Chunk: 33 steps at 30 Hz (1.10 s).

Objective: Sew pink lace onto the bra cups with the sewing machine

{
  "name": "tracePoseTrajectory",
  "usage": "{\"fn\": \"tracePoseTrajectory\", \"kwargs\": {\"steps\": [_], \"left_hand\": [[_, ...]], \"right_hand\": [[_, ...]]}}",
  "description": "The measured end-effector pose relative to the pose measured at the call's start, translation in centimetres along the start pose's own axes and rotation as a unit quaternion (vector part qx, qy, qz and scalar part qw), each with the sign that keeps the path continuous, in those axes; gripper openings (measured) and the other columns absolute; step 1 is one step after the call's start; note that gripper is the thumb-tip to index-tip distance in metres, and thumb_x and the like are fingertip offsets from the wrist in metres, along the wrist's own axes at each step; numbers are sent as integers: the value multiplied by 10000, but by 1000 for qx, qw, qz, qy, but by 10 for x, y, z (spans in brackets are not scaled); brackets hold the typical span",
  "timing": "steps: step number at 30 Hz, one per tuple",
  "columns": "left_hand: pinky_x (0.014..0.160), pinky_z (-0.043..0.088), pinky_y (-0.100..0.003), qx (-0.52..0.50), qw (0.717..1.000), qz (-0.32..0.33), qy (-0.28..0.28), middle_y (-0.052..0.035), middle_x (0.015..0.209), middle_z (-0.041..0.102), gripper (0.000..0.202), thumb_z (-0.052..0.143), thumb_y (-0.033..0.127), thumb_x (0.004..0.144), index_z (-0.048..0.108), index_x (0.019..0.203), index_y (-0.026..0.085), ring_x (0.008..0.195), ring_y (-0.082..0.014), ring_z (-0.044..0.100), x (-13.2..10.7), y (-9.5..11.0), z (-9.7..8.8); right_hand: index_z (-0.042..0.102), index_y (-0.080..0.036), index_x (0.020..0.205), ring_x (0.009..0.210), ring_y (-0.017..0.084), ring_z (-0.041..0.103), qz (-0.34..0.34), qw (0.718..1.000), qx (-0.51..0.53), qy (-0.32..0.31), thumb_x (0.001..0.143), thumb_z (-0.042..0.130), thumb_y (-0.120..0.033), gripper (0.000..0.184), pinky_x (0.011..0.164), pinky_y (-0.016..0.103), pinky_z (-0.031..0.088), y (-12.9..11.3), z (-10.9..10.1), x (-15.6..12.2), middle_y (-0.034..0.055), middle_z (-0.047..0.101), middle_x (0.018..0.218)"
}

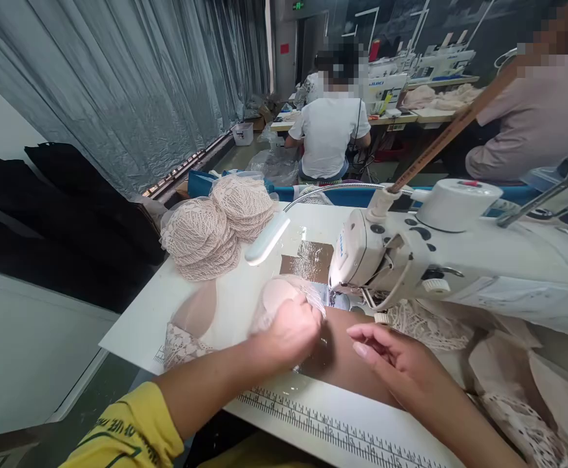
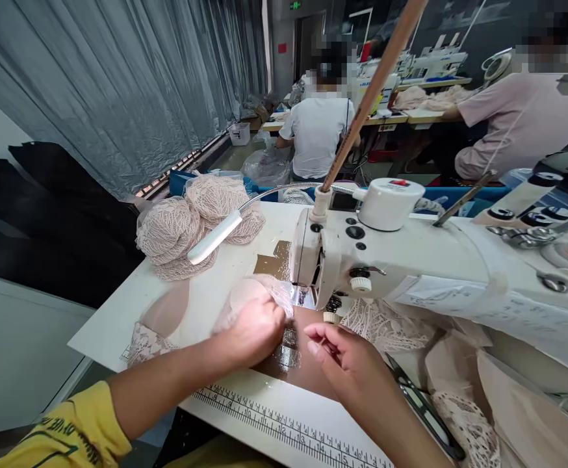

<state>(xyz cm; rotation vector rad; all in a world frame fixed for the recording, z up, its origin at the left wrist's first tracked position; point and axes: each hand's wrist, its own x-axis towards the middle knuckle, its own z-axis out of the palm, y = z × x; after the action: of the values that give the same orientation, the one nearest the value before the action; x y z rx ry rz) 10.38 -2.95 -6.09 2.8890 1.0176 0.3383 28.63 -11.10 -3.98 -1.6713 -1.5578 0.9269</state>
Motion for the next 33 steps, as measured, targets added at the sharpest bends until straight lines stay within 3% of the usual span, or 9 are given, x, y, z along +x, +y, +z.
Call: {"fn": "tracePoseTrajectory", "kwargs": {"steps": [2, 5, 8, 10, 13, 16, 19, 25, 33], "left_hand": [[613, 395, -357, 16, 998, 42, -34, -88, 626, 554, 213, 413, 83, 795, 583, 687, 153, 616, -212, 470, 6, 17, 14], [611, 394, -362, 8, 998, 52, -47, -89, 629, 553, 226, 430, 166, 842, 591, 685, 144, 593, -203, 469, 2, 24, 9], [602, 403, -299, -115, 990, 29, -82, -34, 570, 513, 314, 447, 258, 891, 556, 615, 155, 565, -155, 473, -4, 11, -13], [579, 405, -236, -225, 966, 32, -122, -4, 573, 518, 340, 460, 299, 909, 554, 615, 156, 560, -118, 489, -6, 0, -25], [615, 442, -215, -262, 960, 31, -96, -31, 773, 629, 211, 488, 272, 901, 632, 805, 152, 697, -127, 569, -8, -7, -27], [727, 489, -287, -176, 983, 50, -35, -98, 1035, 656, 234, 441, 210, 916, 641, 1014, 136, 857, -185, 592, -8, -6, -14], [761, 501, -336, -126, 989, 78, -12, -115, 1157, 635, 276, 407, 180, 926, 643, 1060, 127, 868, -205, 589, -5, -8, 1], [741, 511, -363, -102, 989, 108, 17, -140, 1196, 627, 308, 391, 177, 927, 635, 1102, 108, 843, -210, 602, 8, -24, 13], [768, 507, -376, -97, 986, 131, 22, -157, 1147, 650, 327, 398, 187, 914, 641, 1105, 80, 872, -229, 600, 25, -36, 21]], "right_hand": [[673, -247, 1017, 798, 209, 652, -36, 996, -80, -23, 869, 459, -355, 283, 684, 323, 514, 2, 5, 9, 50, 716, 941], [666, -218, 989, 845, 197, 633, -108, 973, -202, -32, 867, 378, -181, 315, 702, 308, 502, 9, 17, 14, 67, 686, 974], [656, -209, 850, 733, 179, 595, -164, 936, -310, -12, 821, 383, -84, 302, 598, 277, 461, 19, 30, 12, 48, 643, 848], [656, -214, 854, 715, 183, 576, -192, 913, -358, 16, 779, 427, -49, 293, 568, 275, 431, 26, 36, 9, 35, 627, 812], [670, -214, 954, 735, 189, 572, -219, 890, -398, 45, 715, 438, 22, 408, 573, 277, 426, 30, 40, 8, 35, 642, 839], [680, -193, 997, 743, 187, 581, -216, 878, -425, 46, 702, 403, 73, 484, 612, 283, 463, 27, 39, 8, 47, 659, 880], [686, -186, 1031, 740, 181, 596, -208, 874, -438, 40, 739, 373, 82, 505, 624, 284, 494, 23, 38, 11, 61, 669, 912], [684, -211, 1106, 736, 183, 625, -176, 873, -452, 46, 778, 382, 47, 515, 582, 278, 487, 25, 40, 23, 86, 683, 1052], [684, -265, 1137, 653, 188, 612, -132, 870, -469, 68, 792, 425, -13, 500, 534, 268, 453, 23, 42, 32, 79, 677, 856]]}}
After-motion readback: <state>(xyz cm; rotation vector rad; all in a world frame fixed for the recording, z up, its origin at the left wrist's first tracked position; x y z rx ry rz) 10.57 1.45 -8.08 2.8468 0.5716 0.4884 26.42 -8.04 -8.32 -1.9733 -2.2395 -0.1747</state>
